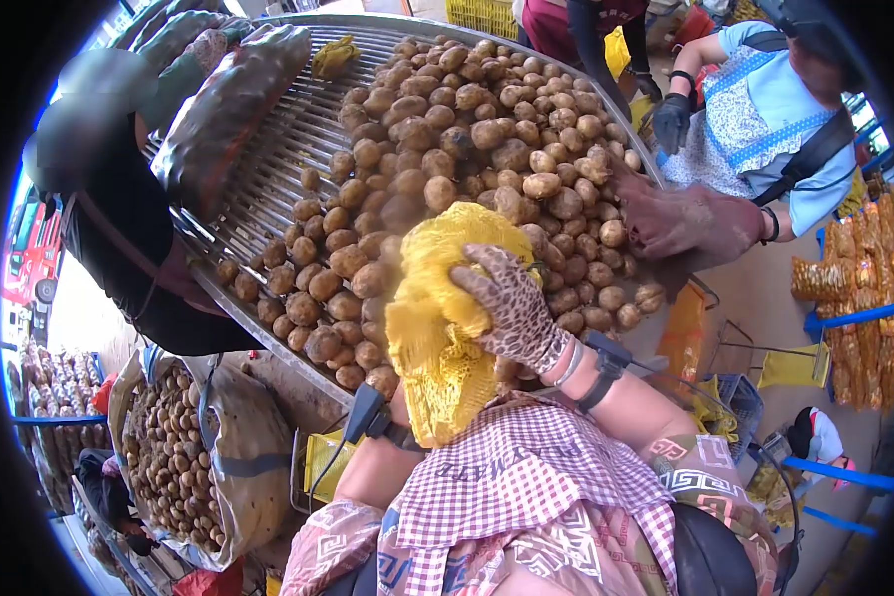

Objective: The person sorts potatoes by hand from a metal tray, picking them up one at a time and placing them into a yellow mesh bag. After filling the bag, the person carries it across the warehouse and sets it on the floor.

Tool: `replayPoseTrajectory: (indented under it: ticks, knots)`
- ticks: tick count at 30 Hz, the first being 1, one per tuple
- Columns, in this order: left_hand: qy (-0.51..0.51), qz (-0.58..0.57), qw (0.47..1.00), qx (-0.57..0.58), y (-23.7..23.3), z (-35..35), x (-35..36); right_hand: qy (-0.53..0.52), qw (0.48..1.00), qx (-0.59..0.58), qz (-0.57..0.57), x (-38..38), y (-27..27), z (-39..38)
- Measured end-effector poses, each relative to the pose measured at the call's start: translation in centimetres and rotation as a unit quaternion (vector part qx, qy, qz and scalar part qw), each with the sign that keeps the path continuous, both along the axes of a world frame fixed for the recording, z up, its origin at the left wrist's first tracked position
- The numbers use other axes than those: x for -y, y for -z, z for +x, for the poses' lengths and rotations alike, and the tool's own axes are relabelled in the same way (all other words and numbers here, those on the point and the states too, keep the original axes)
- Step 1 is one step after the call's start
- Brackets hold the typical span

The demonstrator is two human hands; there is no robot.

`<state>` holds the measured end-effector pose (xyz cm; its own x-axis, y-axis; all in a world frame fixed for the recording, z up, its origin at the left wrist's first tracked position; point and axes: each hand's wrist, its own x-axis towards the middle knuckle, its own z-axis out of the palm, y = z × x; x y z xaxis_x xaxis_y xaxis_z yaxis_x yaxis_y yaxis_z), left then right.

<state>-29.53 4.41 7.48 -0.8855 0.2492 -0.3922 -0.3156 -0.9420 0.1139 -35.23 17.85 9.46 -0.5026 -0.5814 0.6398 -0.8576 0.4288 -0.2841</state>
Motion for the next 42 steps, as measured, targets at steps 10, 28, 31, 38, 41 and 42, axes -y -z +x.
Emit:
replayPoseTrajectory:
  ticks: [10,28,31,38,41,42]
  knots:
    - [-0.115,-0.123,0.985,0.017,2.6,-0.8,0.3,0.018,0.582,0.576,-0.574,-0.9,3.0,-2.0]
    - [-0.207,-0.006,0.976,0.063,0.0,6.6,3.6,0.013,0.865,0.484,-0.130,-0.6,10.8,0.1]
    - [-0.247,-0.041,0.968,-0.019,4.7,13.5,9.5,0.025,0.883,0.452,-0.126,-4.9,11.8,1.0]
    - [-0.467,-0.147,0.812,0.319,12.5,28.0,16.3,0.235,0.948,0.156,0.144,-12.1,8.2,0.7]
    - [-0.462,-0.127,0.796,0.369,16.7,31.3,18.4,0.214,0.938,0.188,0.198,-11.5,11.5,0.6]
    - [-0.450,-0.108,0.801,0.379,17.6,32.0,19.0,0.194,0.946,0.182,0.184,-11.6,13.2,0.7]
